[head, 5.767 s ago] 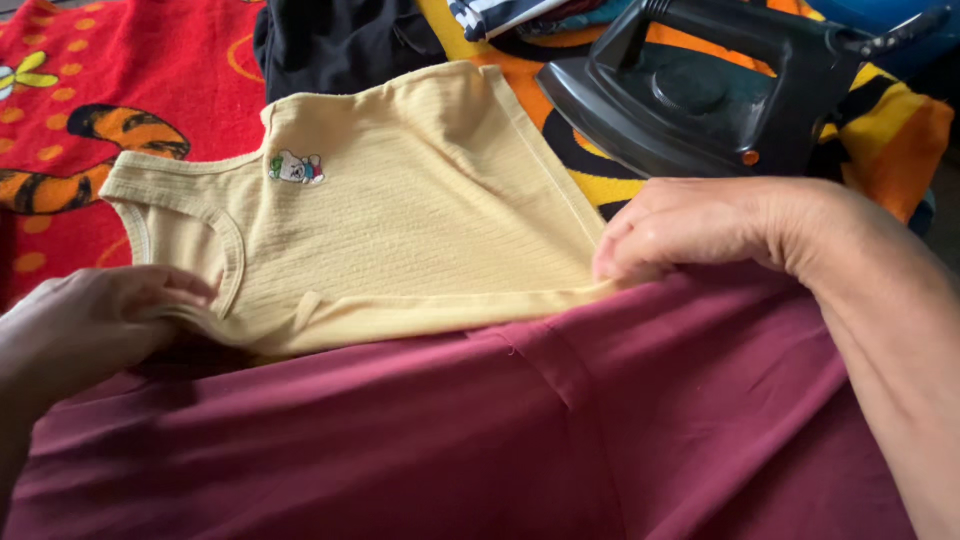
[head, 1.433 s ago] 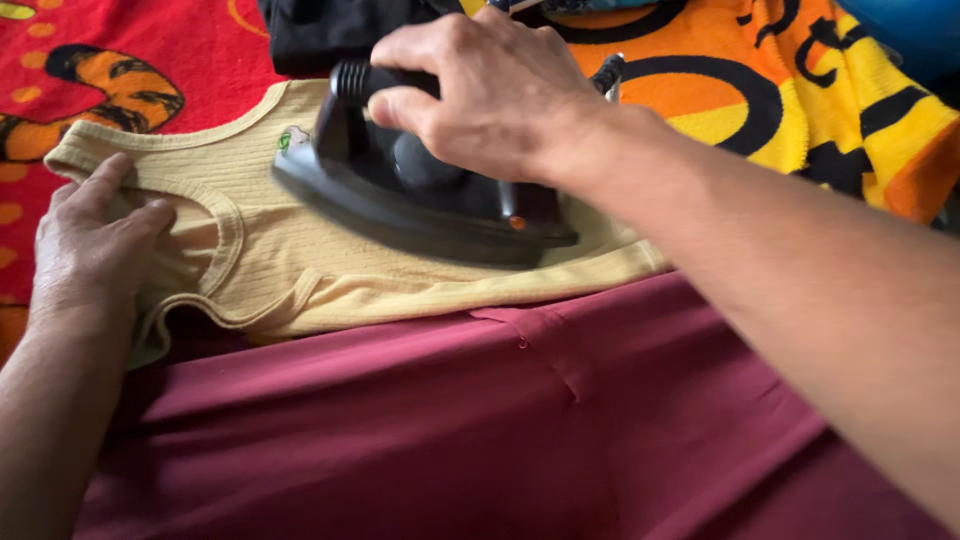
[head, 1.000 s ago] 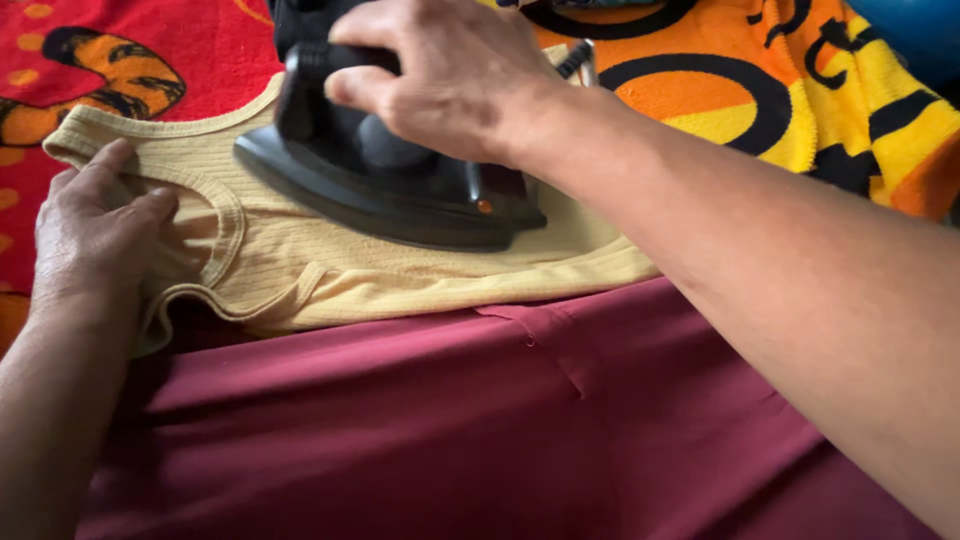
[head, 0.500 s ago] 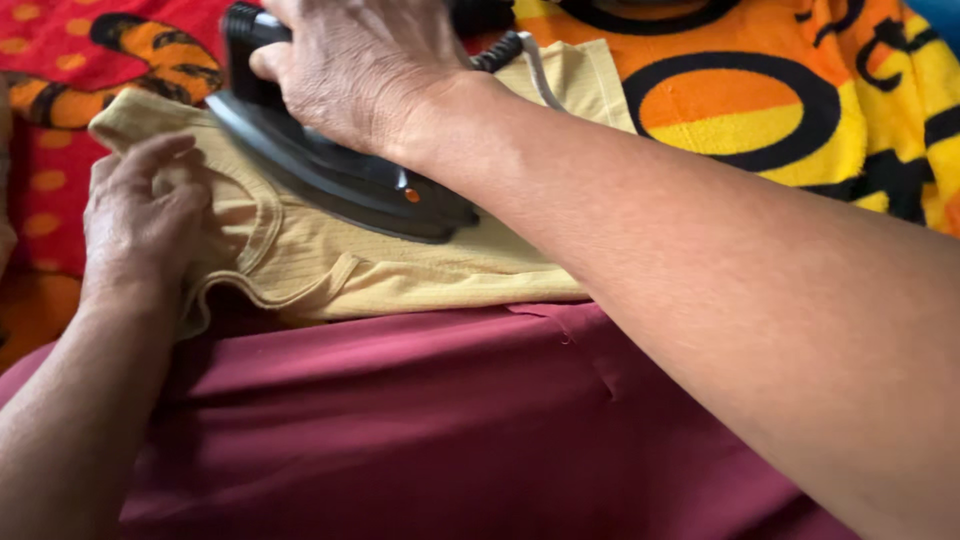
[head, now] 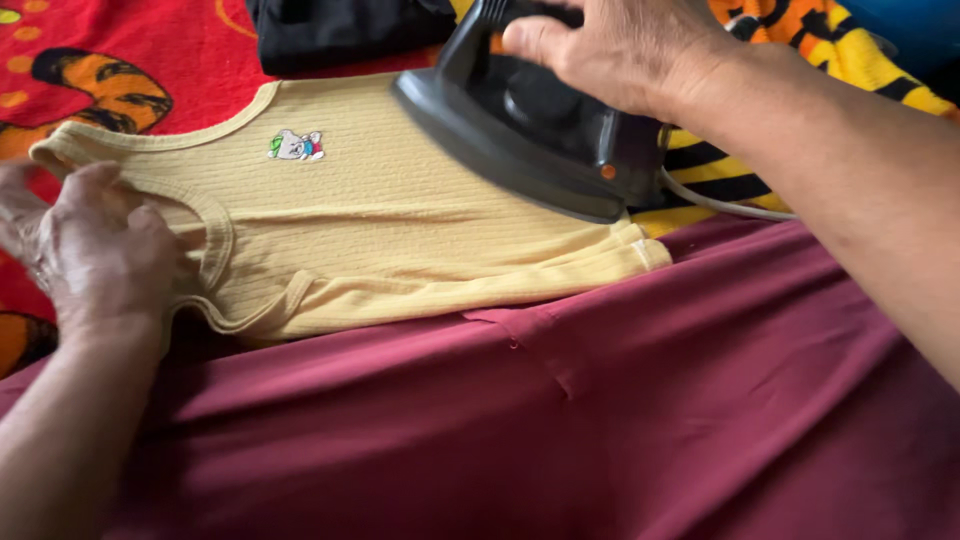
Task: The person irons a pair of black shorts and a yellow sleeveless top on a patterned bedsheet. They use a handheld iron to smooth the fabric, adjusting the garments between passes.
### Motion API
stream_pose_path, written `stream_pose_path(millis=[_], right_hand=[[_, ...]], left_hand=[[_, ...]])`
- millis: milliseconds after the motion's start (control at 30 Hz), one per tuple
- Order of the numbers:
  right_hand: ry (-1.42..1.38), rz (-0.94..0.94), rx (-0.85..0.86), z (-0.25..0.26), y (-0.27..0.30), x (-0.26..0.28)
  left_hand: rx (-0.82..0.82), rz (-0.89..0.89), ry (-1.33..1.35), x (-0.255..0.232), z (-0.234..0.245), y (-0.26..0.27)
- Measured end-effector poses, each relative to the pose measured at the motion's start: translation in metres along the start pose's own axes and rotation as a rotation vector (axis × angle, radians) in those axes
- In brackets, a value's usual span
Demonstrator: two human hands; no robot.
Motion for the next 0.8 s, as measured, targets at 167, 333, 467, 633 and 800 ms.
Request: stream_pose_path(millis=[167,333,467,633,800], right_hand=[[-0.102,0.341,0.088,0.0,0.009,0.055],[-0.041,0.173,-0.076,-0.012,-0.006,0.069],[-0.018,-0.008,-0.146,-0.017,-0.021,0.056],[0.116,-0.122,-0.234,-0.005,-0.025,0.024],[0.144,-0.414,-0.163,0.005,-0.005,-0.056]], left_hand=[[0.01,-0.287,-0.063,-0.081,-0.009,0.017],[0.288,-0.337,-0.062,-0.112,-0.058,0.038],[0.307,-0.303,-0.104,-0.098,-0.057,0.039],[0.294,-0.274,-0.149,-0.081,-0.054,0.035],[0.291,-0.273,-0.149,-0.081,-0.054,0.035]])
Point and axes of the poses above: each hand's wrist, its own y-axis away from the middle knuckle, its own z-axis out of the back of the hand, x = y × z, the point moved 10 cm from there along -y, towards the middle knuckle, and after that the axes turned 10 degrees about x, right-handed, at the moved point
